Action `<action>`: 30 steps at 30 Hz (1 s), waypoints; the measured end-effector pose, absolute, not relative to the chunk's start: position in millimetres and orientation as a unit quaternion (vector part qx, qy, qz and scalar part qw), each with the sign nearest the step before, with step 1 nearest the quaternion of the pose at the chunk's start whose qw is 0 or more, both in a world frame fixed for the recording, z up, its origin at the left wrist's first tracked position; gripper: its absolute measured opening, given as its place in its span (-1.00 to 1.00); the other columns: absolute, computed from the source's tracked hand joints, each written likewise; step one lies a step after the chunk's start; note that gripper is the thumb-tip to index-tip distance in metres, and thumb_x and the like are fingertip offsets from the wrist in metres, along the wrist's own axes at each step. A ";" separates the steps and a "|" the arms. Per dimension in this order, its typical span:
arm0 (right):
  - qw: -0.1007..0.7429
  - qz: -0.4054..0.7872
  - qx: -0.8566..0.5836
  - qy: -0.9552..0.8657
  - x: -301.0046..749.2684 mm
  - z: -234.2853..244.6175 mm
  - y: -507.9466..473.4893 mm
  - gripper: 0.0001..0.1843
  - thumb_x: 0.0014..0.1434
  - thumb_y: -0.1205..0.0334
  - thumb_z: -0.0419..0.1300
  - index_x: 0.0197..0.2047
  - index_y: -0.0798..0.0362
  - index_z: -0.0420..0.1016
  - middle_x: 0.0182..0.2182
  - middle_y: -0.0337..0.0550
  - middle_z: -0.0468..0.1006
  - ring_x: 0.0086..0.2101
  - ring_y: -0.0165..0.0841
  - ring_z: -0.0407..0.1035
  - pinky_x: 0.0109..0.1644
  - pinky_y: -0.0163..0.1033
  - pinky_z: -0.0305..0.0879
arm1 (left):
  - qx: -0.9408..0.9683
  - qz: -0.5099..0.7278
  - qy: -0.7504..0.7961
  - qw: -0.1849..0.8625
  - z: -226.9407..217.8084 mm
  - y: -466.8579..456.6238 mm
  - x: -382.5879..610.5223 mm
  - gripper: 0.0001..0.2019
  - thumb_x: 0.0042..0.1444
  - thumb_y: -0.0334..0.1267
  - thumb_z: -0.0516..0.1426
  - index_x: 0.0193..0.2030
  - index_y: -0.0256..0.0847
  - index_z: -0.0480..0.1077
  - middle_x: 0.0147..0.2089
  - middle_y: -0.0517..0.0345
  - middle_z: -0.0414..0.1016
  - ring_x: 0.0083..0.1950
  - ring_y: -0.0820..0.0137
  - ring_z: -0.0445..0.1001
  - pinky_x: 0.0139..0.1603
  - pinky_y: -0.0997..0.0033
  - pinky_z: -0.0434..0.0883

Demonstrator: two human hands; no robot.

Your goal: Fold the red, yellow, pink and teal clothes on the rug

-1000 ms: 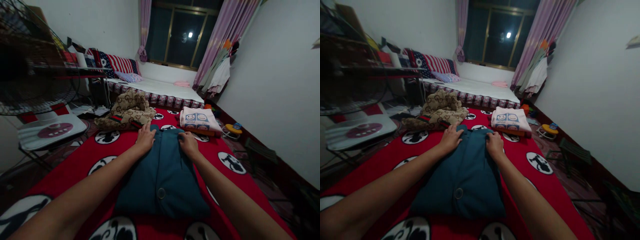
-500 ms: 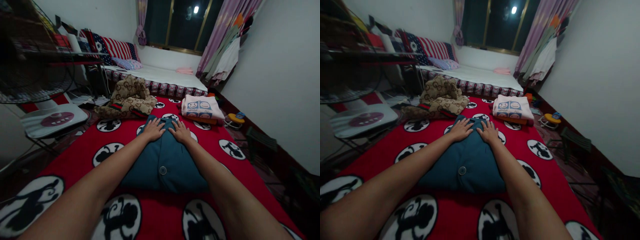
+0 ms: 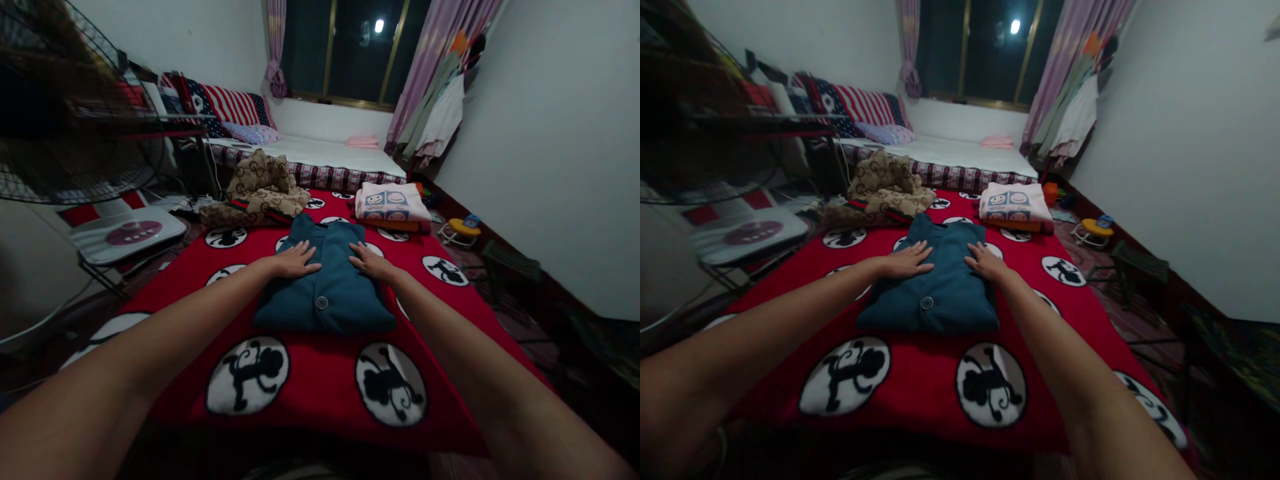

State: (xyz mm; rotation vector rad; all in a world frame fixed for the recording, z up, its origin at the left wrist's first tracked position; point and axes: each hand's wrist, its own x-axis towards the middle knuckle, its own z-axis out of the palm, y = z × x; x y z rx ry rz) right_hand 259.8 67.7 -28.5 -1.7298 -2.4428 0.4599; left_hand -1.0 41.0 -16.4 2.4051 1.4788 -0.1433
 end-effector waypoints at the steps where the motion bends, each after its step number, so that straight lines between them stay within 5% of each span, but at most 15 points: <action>1: 0.073 0.171 -0.553 -0.812 268.0 -24.9 59.1 -0.32 0.27 -0.06 -0.03 0.36 0.08 0.03 0.35 0.08 -0.04 0.30 -0.13 -0.08 0.30 0.03 -0.06 | 0.846 -0.057 0.504 0.166 -11.5 31.2 -6.3 -0.20 0.23 0.20 -0.22 0.42 -0.37 -0.24 0.45 -0.24 -0.43 0.45 0.09 -0.41 0.37 0.06 -0.18; 5: 0.215 0.207 -0.520 -0.800 302.0 -11.2 4.7 -0.49 0.28 -0.09 -0.07 -0.01 0.08 0.50 -0.03 -0.04 0.55 0.00 -0.13 0.40 0.10 -0.10 0.27 | 0.880 -0.011 0.425 0.210 5.4 -18.6 -33.3 -0.32 0.24 0.14 -0.11 0.38 -0.22 0.00 0.44 -0.13 -0.17 0.44 0.15 -0.15 0.37 0.11 -0.07; 8: 0.355 0.139 -0.483 -0.788 317.7 -12.6 -52.2 -0.55 0.29 -0.07 -0.07 -0.12 0.06 0.49 -0.19 -0.06 0.58 -0.15 -0.21 0.46 -0.05 -0.16 0.34 | 0.901 0.093 0.391 0.164 1.3 -61.7 -50.3 -0.31 0.10 0.07 0.13 0.34 -0.08 0.10 0.43 -0.03 -0.04 0.40 0.15 0.02 0.34 0.14 0.08; 12: 0.315 0.080 -0.419 -0.848 313.4 -31.6 -106.8 -0.49 0.14 -0.05 0.18 0.08 0.03 0.35 -0.09 0.03 0.52 -0.11 -0.19 0.43 -0.05 -0.12 0.35 | 0.918 0.133 0.366 0.069 -23.7 -99.1 -53.9 -0.22 0.01 -0.28 0.20 0.37 0.07 0.00 0.44 0.10 -0.08 0.41 0.17 -0.01 0.34 0.09 0.10; 15: 0.288 0.065 -0.452 -0.842 300.5 -42.2 -115.4 -0.50 0.19 0.11 0.13 0.18 -0.02 0.27 0.02 0.02 0.46 -0.01 -0.19 0.36 0.05 -0.08 0.29 | 0.915 0.124 0.383 0.034 -30.4 -107.0 -46.7 -0.16 -0.05 -0.47 0.13 0.36 0.17 -0.01 0.42 0.19 -0.01 0.39 0.20 0.04 0.34 0.05 0.09; 19: 0.166 0.096 -0.481 -0.856 289.3 -26.2 -110.9 -0.59 0.10 0.37 0.03 0.00 -0.04 0.47 -0.17 -0.08 0.54 -0.15 -0.26 0.42 -0.06 -0.17 0.31 | 0.917 0.109 0.379 0.066 -7.7 -108.5 -35.5 -0.37 0.02 -0.31 0.15 0.26 0.23 0.20 0.31 0.21 0.24 0.29 0.21 0.23 0.32 0.06 0.10; 23: 0.060 0.026 -0.500 -0.863 269.8 17.1 -102.3 -0.59 -0.09 0.40 0.11 -0.16 -0.04 0.59 -0.11 -0.04 0.52 -0.11 -0.20 0.39 0.00 -0.16 0.26 | 0.896 0.162 0.407 0.069 7.4 -97.6 -10.4 -0.57 0.19 -0.03 0.04 0.20 0.06 0.31 0.31 0.12 0.25 0.30 0.26 0.23 0.36 0.15 0.06; 26: 0.102 0.002 -0.498 -0.861 239.5 35.1 -72.8 -0.46 -0.04 0.42 0.08 0.03 -0.03 0.51 0.14 -0.08 0.36 0.05 -0.23 0.31 0.16 -0.19 0.16 | 0.869 0.171 0.462 0.048 -6.3 -73.1 20.9 -0.45 0.27 0.00 -0.09 0.32 -0.23 0.15 0.41 -0.07 0.00 0.42 0.20 -0.04 0.39 0.10 -0.05; 30: 0.130 0.024 -0.580 -0.804 198.5 12.5 -10.5 -0.41 0.18 0.25 0.01 0.29 0.11 0.19 0.32 0.01 0.10 0.24 -0.19 0.07 0.26 -0.04 0.03 | 0.849 0.135 0.504 0.085 -32.0 -43.5 51.0 -0.33 0.26 0.04 -0.10 0.36 -0.43 0.03 0.41 -0.21 -0.06 0.43 0.11 -0.11 0.39 0.08 -0.06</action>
